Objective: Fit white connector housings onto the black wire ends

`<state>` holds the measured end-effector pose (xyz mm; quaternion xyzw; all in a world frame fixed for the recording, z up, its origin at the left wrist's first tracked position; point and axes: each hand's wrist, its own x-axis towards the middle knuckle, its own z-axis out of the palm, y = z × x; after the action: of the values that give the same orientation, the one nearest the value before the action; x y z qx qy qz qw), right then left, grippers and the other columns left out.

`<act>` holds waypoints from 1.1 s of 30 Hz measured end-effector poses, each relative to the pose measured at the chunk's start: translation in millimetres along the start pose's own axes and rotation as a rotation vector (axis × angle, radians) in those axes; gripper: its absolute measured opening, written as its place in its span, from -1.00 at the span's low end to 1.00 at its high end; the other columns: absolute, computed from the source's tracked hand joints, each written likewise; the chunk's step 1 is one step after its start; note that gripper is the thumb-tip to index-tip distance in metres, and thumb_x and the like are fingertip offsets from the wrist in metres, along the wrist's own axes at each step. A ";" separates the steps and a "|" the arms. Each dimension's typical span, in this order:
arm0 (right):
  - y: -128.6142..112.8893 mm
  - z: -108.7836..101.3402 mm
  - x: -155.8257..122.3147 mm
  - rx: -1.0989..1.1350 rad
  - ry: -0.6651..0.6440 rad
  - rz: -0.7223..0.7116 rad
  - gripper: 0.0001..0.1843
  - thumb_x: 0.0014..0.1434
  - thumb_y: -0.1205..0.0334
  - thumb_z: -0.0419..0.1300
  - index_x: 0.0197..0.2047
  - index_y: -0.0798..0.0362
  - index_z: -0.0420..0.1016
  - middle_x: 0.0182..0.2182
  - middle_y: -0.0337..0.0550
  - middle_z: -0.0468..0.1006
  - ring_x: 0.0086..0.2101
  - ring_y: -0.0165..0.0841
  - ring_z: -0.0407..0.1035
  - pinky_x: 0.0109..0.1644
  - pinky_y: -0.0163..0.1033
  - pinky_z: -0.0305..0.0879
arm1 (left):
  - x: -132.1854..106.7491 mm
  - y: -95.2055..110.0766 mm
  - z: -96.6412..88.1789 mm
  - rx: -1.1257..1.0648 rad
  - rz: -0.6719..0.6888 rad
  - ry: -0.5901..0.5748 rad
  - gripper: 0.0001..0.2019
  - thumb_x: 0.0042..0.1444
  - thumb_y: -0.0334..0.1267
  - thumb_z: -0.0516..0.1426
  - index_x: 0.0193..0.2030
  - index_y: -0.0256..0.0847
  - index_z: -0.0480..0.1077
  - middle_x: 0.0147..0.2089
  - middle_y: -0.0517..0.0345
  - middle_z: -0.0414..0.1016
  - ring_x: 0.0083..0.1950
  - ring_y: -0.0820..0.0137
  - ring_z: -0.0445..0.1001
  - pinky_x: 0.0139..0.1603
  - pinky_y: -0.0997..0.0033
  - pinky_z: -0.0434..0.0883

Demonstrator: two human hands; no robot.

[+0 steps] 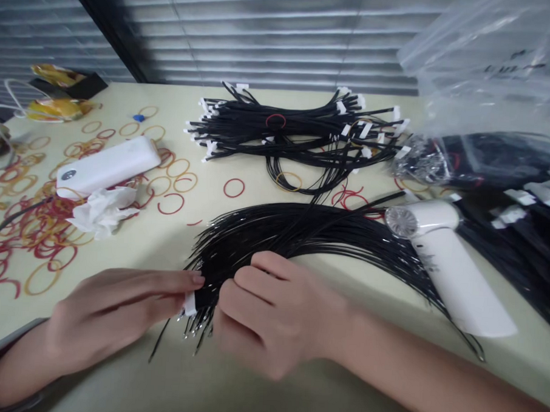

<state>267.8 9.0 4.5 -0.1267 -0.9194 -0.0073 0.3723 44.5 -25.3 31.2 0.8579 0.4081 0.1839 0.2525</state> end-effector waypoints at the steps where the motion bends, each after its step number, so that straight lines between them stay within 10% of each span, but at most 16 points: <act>1: 0.4 0.1 0.5 -0.001 -0.006 0.001 -0.87 -0.03 0.43 0.14 -0.57 0.13 0.41 -0.54 -0.18 0.46 -0.47 -0.41 0.29 -0.46 -0.24 0.20 | -0.4 0.2 0.0 -0.003 -0.020 -0.003 -0.80 0.07 -0.45 0.10 -0.19 -0.10 0.38 -0.07 0.31 0.43 -0.11 0.49 0.43 -0.07 0.59 0.35; 7: 0.4 -6.2 5.4 -0.043 -0.005 0.042 -0.81 0.05 0.46 0.06 -0.54 0.14 0.40 -0.54 -0.16 0.46 -0.46 -0.41 0.29 -0.44 -0.24 0.17 | 0.5 -2.1 1.7 0.074 0.067 0.004 -0.66 0.08 -0.51 0.07 -0.02 -0.09 0.27 -0.04 0.23 0.39 -0.07 0.47 0.38 -0.06 0.55 0.31; 15: -1.9 5.3 -1.2 0.024 -0.315 0.163 -0.84 0.13 0.41 0.01 -0.40 0.14 0.39 -0.44 -0.15 0.37 -0.40 -0.41 0.16 -0.35 -0.26 0.08 | 15.9 -15.3 7.0 -0.407 -0.473 0.036 -0.88 0.14 -0.28 0.04 -0.18 -0.23 0.26 -0.38 0.17 0.36 -0.39 0.51 0.35 -0.49 0.64 0.28; 33: -0.9 7.1 2.6 0.324 -0.469 0.457 -0.83 0.15 0.36 0.01 -0.43 0.07 0.37 -0.35 -0.18 0.26 -0.32 -0.43 0.12 -0.20 -0.26 -0.02 | 19.4 -19.3 0.7 -0.923 -0.727 -0.022 -0.80 0.02 -0.34 0.15 -0.17 -0.20 0.37 -0.25 0.14 0.41 -0.25 0.47 0.38 -0.23 0.56 0.34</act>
<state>260.9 9.4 1.2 -0.2662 -0.9170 0.2511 0.1585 44.7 0.3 21.5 0.4661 0.5512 0.2350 0.6510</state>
